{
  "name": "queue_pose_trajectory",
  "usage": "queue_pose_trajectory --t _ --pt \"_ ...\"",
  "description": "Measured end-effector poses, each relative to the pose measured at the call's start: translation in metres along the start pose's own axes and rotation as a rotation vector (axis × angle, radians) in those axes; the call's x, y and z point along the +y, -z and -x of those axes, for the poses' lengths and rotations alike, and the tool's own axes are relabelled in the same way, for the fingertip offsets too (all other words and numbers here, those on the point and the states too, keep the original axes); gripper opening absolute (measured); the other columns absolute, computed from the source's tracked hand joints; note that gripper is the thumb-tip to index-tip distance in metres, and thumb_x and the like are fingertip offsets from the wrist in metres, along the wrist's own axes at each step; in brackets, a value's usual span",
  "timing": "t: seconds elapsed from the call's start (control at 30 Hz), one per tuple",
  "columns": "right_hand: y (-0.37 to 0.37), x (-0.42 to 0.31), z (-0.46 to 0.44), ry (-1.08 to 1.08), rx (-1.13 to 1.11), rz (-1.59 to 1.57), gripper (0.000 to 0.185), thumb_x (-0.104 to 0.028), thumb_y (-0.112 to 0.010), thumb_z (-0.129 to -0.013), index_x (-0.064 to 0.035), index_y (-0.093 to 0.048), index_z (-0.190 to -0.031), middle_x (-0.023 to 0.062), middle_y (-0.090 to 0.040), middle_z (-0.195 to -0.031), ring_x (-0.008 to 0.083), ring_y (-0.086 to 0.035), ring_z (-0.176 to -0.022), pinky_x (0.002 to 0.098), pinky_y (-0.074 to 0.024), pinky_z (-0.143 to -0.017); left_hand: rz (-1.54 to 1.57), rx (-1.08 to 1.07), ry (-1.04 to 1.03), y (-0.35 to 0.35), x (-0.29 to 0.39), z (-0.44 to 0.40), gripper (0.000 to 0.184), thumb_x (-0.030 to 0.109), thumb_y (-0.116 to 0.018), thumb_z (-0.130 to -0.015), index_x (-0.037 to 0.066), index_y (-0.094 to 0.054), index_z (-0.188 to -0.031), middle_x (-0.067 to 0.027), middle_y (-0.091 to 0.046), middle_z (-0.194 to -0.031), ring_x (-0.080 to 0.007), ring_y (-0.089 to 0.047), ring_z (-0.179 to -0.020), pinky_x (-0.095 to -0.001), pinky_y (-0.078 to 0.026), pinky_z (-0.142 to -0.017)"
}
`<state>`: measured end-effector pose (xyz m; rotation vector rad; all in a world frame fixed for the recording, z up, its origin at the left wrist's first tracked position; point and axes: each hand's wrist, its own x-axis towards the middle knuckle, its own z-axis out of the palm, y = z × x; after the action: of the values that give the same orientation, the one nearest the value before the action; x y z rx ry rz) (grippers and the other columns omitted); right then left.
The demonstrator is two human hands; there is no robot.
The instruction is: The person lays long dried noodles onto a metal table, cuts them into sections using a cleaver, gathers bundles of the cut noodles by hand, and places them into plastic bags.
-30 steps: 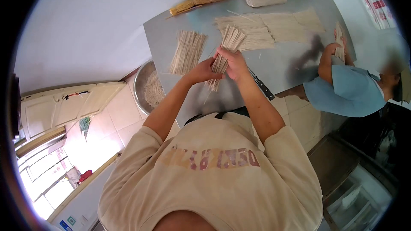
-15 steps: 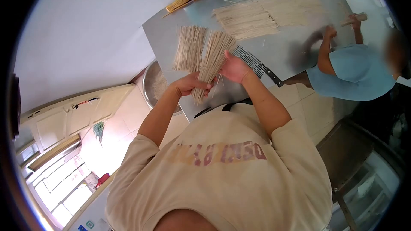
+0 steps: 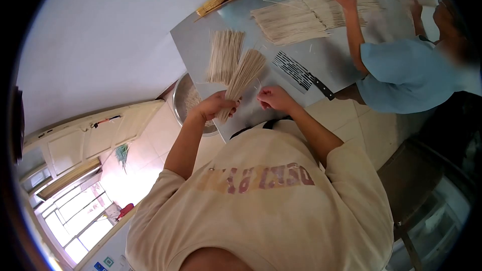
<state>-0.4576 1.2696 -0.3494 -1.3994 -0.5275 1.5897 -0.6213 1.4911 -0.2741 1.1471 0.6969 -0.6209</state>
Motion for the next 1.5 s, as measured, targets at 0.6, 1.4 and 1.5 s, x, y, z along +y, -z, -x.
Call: queue_pose_trajectory --t 0.6,1.4,1.5 --pt "0.01 -0.047 -0.021 0.365 0.88 0.431 0.022 -0.024 -0.069 -0.086 -0.0035 -0.069 -0.093 0.0126 -0.072 -0.082 0.0278 -0.069 -0.07 0.0367 -0.0524 -0.065 0.134 -0.039 -0.036 -0.017 -0.008 0.01 0.032 0.006 -0.066 -0.089 0.004 -0.058 -0.119 -0.0034 -0.062 -0.094 -0.0147 -0.062 -0.076 -0.0313 -0.053 -0.064" --pt "-0.018 -0.102 -0.021 0.321 -0.372 -1.012 0.065 -0.035 -0.061 -0.098 0.0 -0.037 -0.147 0.018 -0.055 -0.137 0.0324 -0.05 -0.132 0.0477 -0.0398 -0.114 0.773 -0.938 -0.169 -0.027 -0.01 -0.032 0.083 0.045 -0.061 -0.093 -0.001 -0.028 -0.154 -0.0245 -0.04 -0.151 -0.0404 -0.04 -0.141 -0.0557 -0.032 -0.115" --pt "-0.004 -0.088 -0.04 0.302 -0.376 -0.988 0.05 -0.025 -0.067 -0.093 0.0003 -0.051 -0.134 0.0127 -0.064 -0.116 0.0263 -0.061 -0.112 0.0433 -0.0469 -0.104 0.457 -0.625 -0.184 -0.013 -0.001 -0.037 0.095 0.06 -0.061 -0.09 0.0 -0.026 -0.155 -0.0204 -0.043 -0.15 -0.0347 -0.042 -0.14 -0.0501 -0.03 -0.117"
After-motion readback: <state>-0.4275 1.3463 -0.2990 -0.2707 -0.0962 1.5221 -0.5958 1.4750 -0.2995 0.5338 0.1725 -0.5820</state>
